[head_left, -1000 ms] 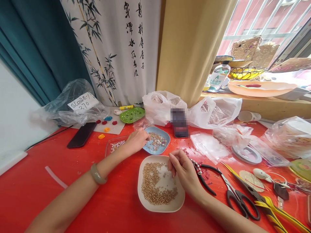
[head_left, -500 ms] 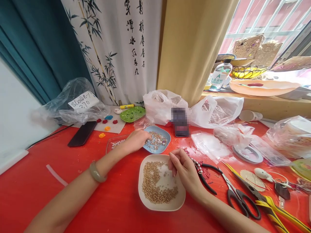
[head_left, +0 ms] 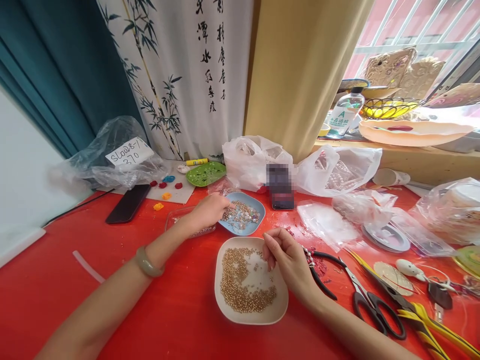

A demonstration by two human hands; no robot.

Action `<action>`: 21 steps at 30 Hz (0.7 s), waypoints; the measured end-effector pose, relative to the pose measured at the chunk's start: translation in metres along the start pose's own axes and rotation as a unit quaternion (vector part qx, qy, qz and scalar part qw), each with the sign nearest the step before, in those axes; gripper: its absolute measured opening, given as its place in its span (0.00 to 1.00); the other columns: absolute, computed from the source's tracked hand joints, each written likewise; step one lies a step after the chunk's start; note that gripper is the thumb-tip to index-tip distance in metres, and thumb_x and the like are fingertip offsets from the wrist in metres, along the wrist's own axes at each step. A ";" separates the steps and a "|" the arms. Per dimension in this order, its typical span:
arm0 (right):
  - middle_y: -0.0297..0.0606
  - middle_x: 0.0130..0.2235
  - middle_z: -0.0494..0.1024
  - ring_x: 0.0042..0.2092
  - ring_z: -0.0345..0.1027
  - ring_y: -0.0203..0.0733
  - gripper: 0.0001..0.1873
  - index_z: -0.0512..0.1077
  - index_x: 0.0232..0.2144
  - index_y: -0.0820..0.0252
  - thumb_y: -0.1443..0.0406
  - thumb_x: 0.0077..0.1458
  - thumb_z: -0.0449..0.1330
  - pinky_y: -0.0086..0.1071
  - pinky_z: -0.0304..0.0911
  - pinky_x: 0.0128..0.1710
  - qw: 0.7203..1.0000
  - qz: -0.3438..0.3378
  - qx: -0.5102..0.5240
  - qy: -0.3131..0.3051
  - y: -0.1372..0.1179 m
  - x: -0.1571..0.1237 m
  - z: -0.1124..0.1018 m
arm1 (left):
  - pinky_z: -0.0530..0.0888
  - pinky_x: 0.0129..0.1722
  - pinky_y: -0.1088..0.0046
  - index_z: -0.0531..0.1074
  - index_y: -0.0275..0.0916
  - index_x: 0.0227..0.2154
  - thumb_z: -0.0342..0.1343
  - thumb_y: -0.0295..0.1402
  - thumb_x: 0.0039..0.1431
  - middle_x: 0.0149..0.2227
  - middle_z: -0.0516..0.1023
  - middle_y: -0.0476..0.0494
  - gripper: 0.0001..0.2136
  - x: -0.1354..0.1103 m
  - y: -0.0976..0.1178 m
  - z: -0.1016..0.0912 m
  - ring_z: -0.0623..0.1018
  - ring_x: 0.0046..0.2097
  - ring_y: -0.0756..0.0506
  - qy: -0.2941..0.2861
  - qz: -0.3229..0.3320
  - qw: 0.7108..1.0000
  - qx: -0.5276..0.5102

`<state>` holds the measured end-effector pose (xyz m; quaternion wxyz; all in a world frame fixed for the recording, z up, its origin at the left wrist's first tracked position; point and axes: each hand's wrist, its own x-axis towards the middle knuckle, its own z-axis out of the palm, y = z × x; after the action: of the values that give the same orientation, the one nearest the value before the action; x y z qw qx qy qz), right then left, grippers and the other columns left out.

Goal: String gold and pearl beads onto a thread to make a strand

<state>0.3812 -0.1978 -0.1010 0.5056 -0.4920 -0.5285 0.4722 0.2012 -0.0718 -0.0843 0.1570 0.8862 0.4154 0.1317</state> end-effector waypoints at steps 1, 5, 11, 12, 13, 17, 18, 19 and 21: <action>0.27 0.19 0.64 0.18 0.55 0.30 0.12 0.60 0.25 0.59 0.58 0.54 0.51 0.26 0.51 0.19 1.000 0.003 -0.004 -0.001 0.000 0.000 0.000 | 0.66 0.44 0.70 0.74 0.37 0.37 0.47 0.22 0.49 0.40 0.76 0.42 0.14 0.000 0.003 -0.001 0.73 0.42 0.46 0.003 -0.003 1.000 -0.020; 0.28 0.20 0.65 0.18 0.56 0.30 0.11 0.61 0.25 0.59 0.58 0.54 0.51 0.26 0.52 0.19 1.000 0.013 -0.015 -0.001 0.003 0.001 -0.001 | 0.68 0.41 0.73 0.73 0.36 0.36 0.50 0.28 0.50 0.38 0.77 0.45 0.11 -0.002 0.020 -0.005 0.74 0.40 0.48 -0.027 -0.015 0.986 -0.163; 0.28 0.20 0.66 0.18 0.57 0.30 0.11 0.61 0.25 0.59 0.58 0.53 0.52 0.25 0.52 0.19 1.000 0.006 -0.003 -0.004 0.005 0.001 0.000 | 0.68 0.32 0.78 0.75 0.37 0.29 0.53 0.28 0.46 0.30 0.78 0.48 0.07 -0.015 0.041 -0.021 0.75 0.33 0.50 -0.151 0.024 0.969 -0.195; 0.28 0.20 0.67 0.18 0.57 0.30 0.11 0.61 0.25 0.59 0.58 0.53 0.52 0.25 0.52 0.19 1.000 0.005 -0.002 -0.004 0.005 0.001 0.000 | 0.68 0.30 0.79 0.75 0.38 0.28 0.53 0.28 0.46 0.29 0.77 0.49 0.07 -0.017 0.042 -0.024 0.74 0.32 0.50 -0.166 0.031 0.971 -0.171; 0.29 0.20 0.67 0.18 0.57 0.30 0.11 0.61 0.25 0.59 0.58 0.53 0.52 0.25 0.52 0.19 1.000 0.005 -0.001 -0.004 0.005 0.001 0.000 | 0.67 0.29 0.79 0.75 0.38 0.27 0.53 0.27 0.46 0.28 0.77 0.50 0.07 -0.018 0.043 -0.026 0.74 0.31 0.50 -0.176 0.036 0.972 -0.150; 0.28 0.20 0.67 0.17 0.57 0.29 0.10 0.60 0.26 0.59 0.59 0.53 0.52 0.25 0.51 0.18 1.000 0.005 0.006 -0.005 0.005 0.001 0.000 | 0.66 0.29 0.78 0.75 0.38 0.26 0.51 0.27 0.46 0.27 0.77 0.50 0.07 -0.021 0.041 -0.031 0.74 0.31 0.50 -0.165 0.031 0.979 -0.116; 0.28 0.20 0.68 0.17 0.56 0.29 0.10 0.60 0.26 0.59 0.59 0.53 0.52 0.25 0.51 0.18 1.000 0.005 0.008 -0.005 0.004 0.001 0.000 | 0.66 0.30 0.78 0.74 0.38 0.26 0.51 0.27 0.47 0.28 0.77 0.50 0.07 -0.020 0.040 -0.031 0.74 0.31 0.50 -0.144 0.026 0.983 -0.111; 0.28 0.20 0.68 0.17 0.56 0.29 0.10 0.60 0.26 0.59 0.59 0.53 0.52 0.24 0.51 0.18 1.000 0.006 0.010 -0.005 0.004 0.001 0.000 | 0.67 0.31 0.78 0.74 0.38 0.26 0.50 0.27 0.47 0.29 0.77 0.50 0.07 -0.019 0.038 -0.031 0.74 0.32 0.50 -0.116 0.017 0.988 -0.105; 0.28 0.20 0.68 0.17 0.56 0.29 0.10 0.60 0.26 0.59 0.59 0.53 0.52 0.24 0.51 0.17 1.000 0.006 0.014 -0.004 0.003 0.001 0.000 | 0.67 0.33 0.76 0.74 0.38 0.27 0.49 0.27 0.48 0.30 0.77 0.49 0.08 -0.016 0.033 -0.028 0.74 0.33 0.49 -0.047 -0.008 0.995 -0.089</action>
<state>0.3819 -0.1967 -0.1044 0.5070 -0.4863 -0.5211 0.4847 0.2042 -0.0993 -0.0469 0.2559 0.8706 0.4011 0.1256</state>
